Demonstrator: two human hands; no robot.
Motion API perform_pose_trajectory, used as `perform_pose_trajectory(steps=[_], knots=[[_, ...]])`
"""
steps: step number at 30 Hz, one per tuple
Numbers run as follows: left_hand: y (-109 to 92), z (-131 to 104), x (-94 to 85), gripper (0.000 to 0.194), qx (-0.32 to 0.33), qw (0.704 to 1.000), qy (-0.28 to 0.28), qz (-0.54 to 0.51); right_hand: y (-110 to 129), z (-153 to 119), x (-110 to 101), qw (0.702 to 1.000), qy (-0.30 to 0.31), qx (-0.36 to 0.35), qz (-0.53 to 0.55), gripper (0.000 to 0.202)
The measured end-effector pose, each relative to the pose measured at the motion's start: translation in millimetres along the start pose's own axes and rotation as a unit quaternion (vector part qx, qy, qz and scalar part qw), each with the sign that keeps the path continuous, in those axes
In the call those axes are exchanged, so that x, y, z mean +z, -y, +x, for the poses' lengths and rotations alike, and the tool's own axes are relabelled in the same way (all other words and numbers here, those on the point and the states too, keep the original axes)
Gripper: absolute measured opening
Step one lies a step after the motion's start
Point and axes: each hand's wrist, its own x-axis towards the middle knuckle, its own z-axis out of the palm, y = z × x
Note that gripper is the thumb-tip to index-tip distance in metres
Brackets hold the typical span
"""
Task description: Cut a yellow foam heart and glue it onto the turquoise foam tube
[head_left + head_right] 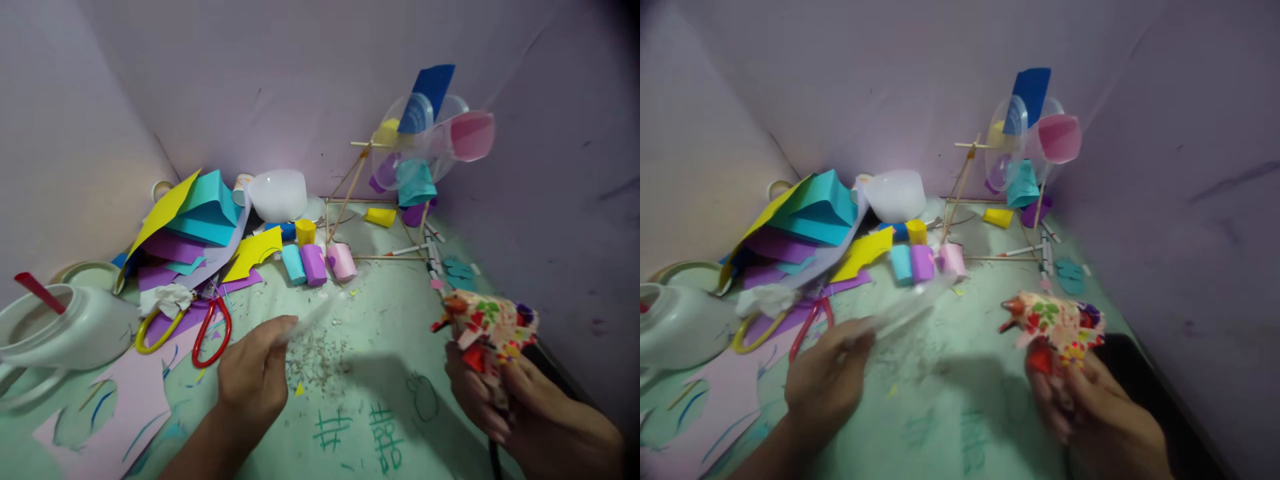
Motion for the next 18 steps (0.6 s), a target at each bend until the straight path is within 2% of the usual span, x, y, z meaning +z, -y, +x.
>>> perform_pose_trajectory(steps=[2,4,7,11,12,13,14,15,16,18], knots=[[3.7,0.5,-4.2,0.03,0.143,0.989,0.016,0.045,4.4,3.1,9.9,0.994,0.006,0.031,0.103,0.028],[6.3,-0.1,-6.7,0.033,0.226,0.971,0.054,0.06,6.1,5.7,22.5,0.984,0.03,0.076,0.157,0.031],[8.4,-3.4,-5.9,0.037,0.259,0.958,0.104,0.058,3.4,7.9,37.1,0.978,0.063,0.117,0.159,0.041],[6.1,-8.7,-1.1,0.048,0.239,0.962,0.133,0.01,-7.4,8.3,43.2,0.991,0.045,0.08,0.093,0.037],[3.9,-9.1,-0.4,0.051,0.201,0.972,0.12,-0.005,-10.7,8.1,43.3,0.994,0.039,0.068,0.08,0.034],[1.1,-8.9,-0.2,0.053,0.134,0.986,0.093,-0.031,-14.0,7.7,43.3,0.995,0.037,0.057,0.07,0.032],[-2.4,-8.0,-0.3,0.053,0.036,0.995,0.061,-0.075,-17.2,7.1,43.5,0.996,0.034,0.048,0.064,0.032],[-6.1,-6.7,-0.6,0.052,-0.082,0.986,0.031,-0.139,-20.1,6.4,44.2,0.997,0.031,0.039,0.06,0.032],[-10.0,-5.0,-1.0,0.05,-0.203,0.955,0.01,-0.217,-22.5,5.5,45.4,0.997,0.029,0.032,0.056,0.033],[-17.1,-1.7,-1.2,0.044,-0.394,0.843,0.02,-0.365,-25.5,3.6,49.2,0.998,0.029,0.028,0.047,0.032]])
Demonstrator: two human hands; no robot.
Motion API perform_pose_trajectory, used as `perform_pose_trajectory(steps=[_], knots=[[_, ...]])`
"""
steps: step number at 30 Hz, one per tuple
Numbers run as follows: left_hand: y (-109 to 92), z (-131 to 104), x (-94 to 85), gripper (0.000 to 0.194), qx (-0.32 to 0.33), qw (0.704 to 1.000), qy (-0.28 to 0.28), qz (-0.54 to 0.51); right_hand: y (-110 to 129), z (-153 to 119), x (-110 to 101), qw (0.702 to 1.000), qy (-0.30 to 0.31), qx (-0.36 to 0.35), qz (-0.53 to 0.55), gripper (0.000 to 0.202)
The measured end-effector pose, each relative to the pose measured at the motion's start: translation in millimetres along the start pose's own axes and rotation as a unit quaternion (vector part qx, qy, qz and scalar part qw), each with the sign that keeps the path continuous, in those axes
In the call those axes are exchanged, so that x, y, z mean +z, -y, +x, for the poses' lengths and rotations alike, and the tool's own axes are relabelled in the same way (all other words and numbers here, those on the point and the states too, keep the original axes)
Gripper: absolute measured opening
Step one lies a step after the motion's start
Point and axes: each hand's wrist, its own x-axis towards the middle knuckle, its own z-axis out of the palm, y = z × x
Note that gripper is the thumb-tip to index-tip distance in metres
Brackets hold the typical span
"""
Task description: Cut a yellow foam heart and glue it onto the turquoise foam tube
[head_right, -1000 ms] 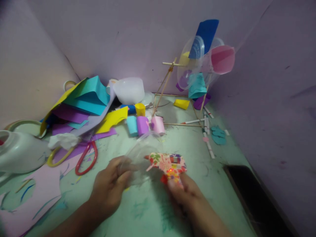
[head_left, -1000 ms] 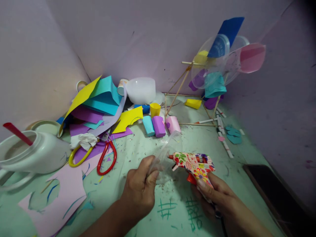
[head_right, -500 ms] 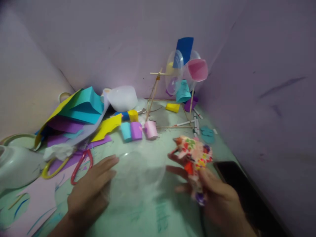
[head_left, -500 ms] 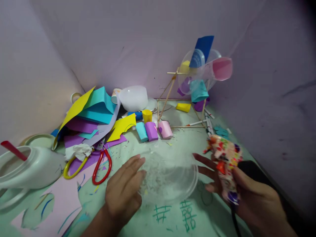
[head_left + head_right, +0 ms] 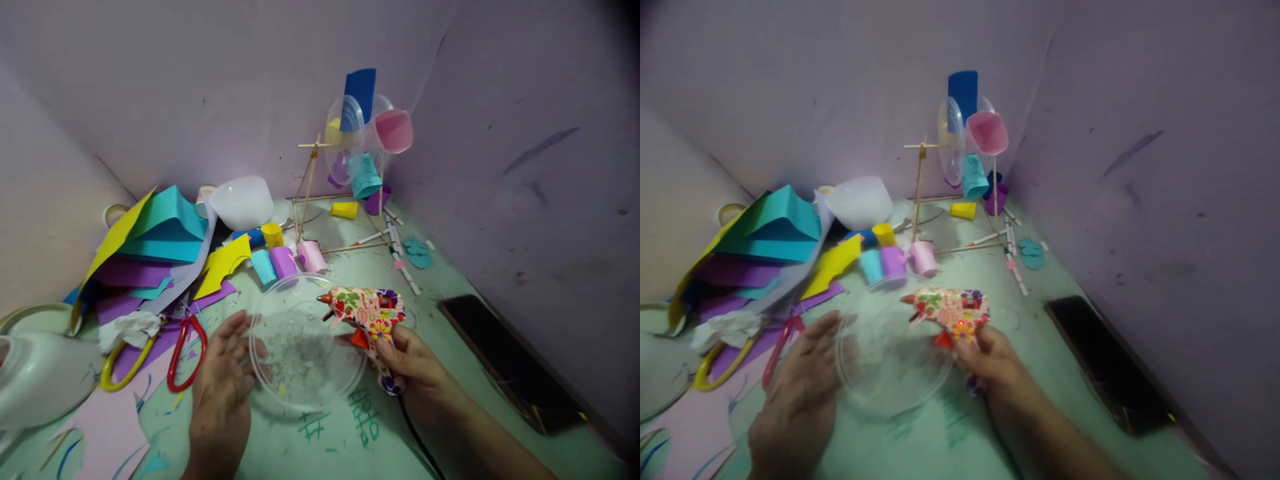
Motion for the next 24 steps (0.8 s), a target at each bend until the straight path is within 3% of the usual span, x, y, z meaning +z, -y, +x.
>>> perform_pose_trajectory(steps=[2,5,11,16,18,24], knots=[[-2.4,-2.1,4.5,0.042,-0.133,0.987,0.047,-0.071,-1.0,-1.2,3.8,1.0,0.007,0.006,-0.011,0.031],[0.1,-5.3,8.4,0.034,-0.19,0.978,0.079,-0.036,1.7,-1.5,2.8,0.999,0.012,-0.011,-0.045,0.031],[6.7,-8.2,12.6,0.03,-0.136,0.986,0.018,0.095,12.5,-4.1,-20.5,0.97,-0.059,-0.107,-0.209,0.03],[9.1,-9.4,19.6,0.025,-0.087,0.985,-0.01,0.15,8.5,-13.0,-16.2,0.905,0.008,-0.179,-0.386,0.016],[9.6,-10.9,20.7,0.024,-0.077,0.983,-0.017,0.167,4.6,-14.8,-12.1,0.884,0.043,-0.198,-0.422,0.021],[10.9,-15.5,21.2,0.017,-0.04,0.977,-0.014,0.207,-2.7,-16.7,-12.7,0.863,0.056,-0.202,-0.46,0.029]])
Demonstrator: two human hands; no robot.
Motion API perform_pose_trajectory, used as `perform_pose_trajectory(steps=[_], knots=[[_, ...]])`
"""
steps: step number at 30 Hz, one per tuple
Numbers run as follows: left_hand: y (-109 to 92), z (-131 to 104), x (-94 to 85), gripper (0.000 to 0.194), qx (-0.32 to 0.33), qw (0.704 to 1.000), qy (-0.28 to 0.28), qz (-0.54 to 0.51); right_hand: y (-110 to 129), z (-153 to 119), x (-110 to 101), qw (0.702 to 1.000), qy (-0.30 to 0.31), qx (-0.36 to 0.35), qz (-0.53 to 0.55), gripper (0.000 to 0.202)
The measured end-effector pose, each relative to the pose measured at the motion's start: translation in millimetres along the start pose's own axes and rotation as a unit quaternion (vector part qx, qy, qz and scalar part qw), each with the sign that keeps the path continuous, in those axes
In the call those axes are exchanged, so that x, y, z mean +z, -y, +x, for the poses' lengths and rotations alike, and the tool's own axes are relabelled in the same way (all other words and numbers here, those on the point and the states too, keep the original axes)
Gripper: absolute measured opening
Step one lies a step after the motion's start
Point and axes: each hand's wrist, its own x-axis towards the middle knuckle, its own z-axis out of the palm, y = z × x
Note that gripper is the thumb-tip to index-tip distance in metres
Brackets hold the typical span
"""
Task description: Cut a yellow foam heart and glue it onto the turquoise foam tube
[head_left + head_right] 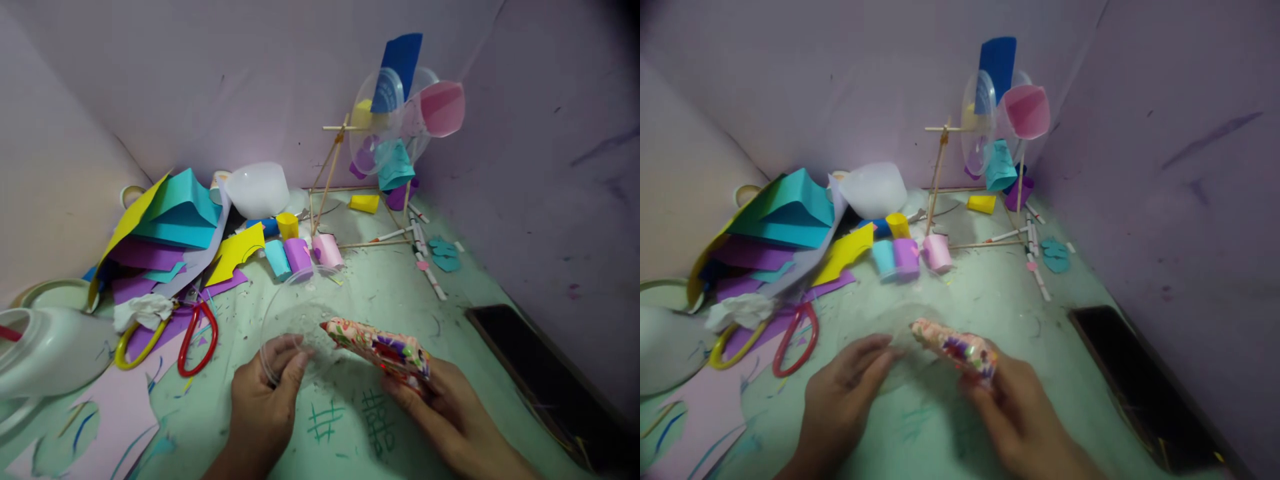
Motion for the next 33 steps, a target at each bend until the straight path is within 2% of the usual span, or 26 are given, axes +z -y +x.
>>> perform_pose_trajectory(steps=[9,12,17,23,28,33], knots=[[14.6,2.0,2.6,0.012,0.098,0.995,-0.002,-0.003,-0.9,-0.6,-0.1,1.0,0.007,-0.008,-0.016,0.031],[11.8,2.4,2.3,0.012,0.104,0.994,-0.01,0.017,1.1,1.9,-0.9,1.0,0.008,-0.014,-0.02,0.03],[6.0,3.9,-0.2,0.01,0.152,0.987,-0.005,0.044,3.0,3.3,0.8,0.999,-0.007,-0.027,-0.039,0.03],[8.4,5.7,-1.8,0.012,0.182,0.98,0.01,0.084,9.3,4.5,4.2,0.999,-0.016,-0.033,-0.023,0.019],[12.2,5.0,-2.8,0.014,0.196,0.976,0.023,0.093,12.2,5.1,4.7,0.999,-0.018,-0.025,-0.028,0.021],[9.7,4.3,-0.7,0.014,0.204,0.976,0.015,0.068,5.1,0.7,6.7,0.997,-0.024,-0.023,-0.068,0.022]])
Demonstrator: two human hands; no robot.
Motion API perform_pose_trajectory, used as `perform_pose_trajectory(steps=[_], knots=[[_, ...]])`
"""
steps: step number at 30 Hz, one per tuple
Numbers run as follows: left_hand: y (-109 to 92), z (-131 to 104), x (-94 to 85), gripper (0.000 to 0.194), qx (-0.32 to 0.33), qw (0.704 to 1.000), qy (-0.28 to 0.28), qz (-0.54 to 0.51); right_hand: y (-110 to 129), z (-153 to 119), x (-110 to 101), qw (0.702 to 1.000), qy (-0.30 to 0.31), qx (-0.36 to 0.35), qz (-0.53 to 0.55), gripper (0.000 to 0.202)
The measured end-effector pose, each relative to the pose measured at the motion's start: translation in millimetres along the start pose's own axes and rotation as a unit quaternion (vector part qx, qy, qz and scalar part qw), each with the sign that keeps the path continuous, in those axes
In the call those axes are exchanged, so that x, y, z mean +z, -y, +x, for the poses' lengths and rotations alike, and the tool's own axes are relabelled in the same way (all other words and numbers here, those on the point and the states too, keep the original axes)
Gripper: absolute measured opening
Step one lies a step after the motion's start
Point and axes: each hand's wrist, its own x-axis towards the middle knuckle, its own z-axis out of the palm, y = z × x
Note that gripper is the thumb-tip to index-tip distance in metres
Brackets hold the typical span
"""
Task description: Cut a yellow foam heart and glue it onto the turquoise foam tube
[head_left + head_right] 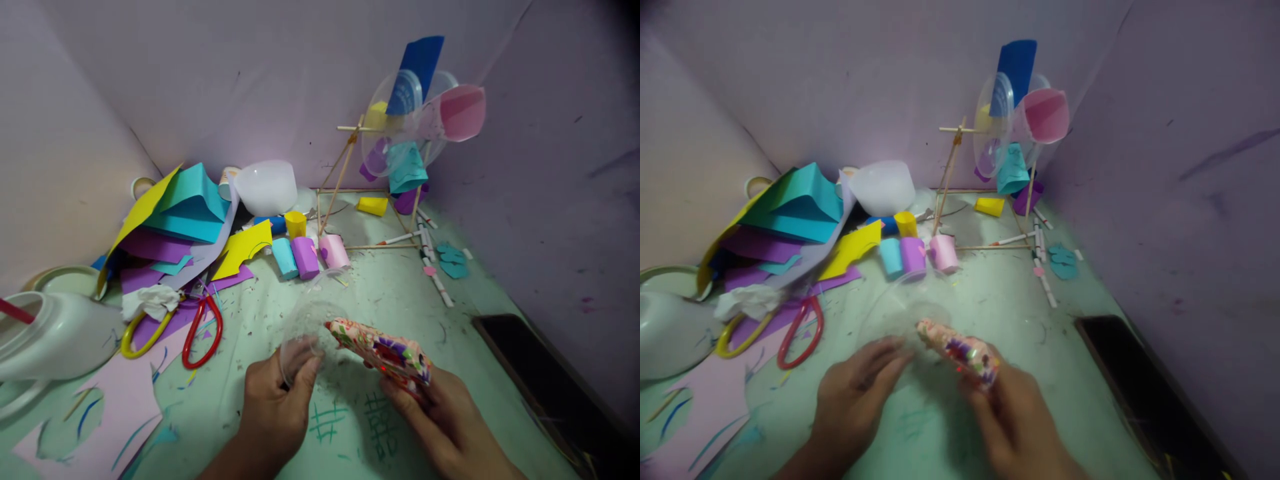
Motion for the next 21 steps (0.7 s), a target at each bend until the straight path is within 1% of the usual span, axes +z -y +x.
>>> perform_pose_trajectory(steps=[4,8,10,15,18,21], knots=[[-5.2,2.1,2.2,0.011,-0.026,0.999,-0.011,-0.027,-4.4,-1.4,1.8,1.0,0.016,-0.013,-0.005,0.027],[-6.1,2.9,2.0,0.012,-0.055,0.997,0.002,-0.05,-0.9,2.3,0.4,1.0,0.014,-0.026,0.01,0.032],[-5.2,3.2,1.5,0.011,-0.08,0.995,0.003,-0.059,0.3,3.4,-0.9,0.999,0.014,-0.028,0.021,0.033],[-3.8,6.1,1.1,0.013,-0.146,0.987,0.012,-0.069,-6.6,-0.8,-3.7,0.999,-0.001,0.004,0.054,0.029],[-4.7,7.0,1.0,0.015,-0.155,0.986,0.007,-0.065,-11.1,-2.7,-3.9,0.999,-0.016,0.009,0.048,0.025],[-6.3,7.0,2.2,0.015,-0.148,0.985,0.004,-0.083,-10.5,-1.4,-3.4,0.999,-0.006,0.006,0.037,0.026]])
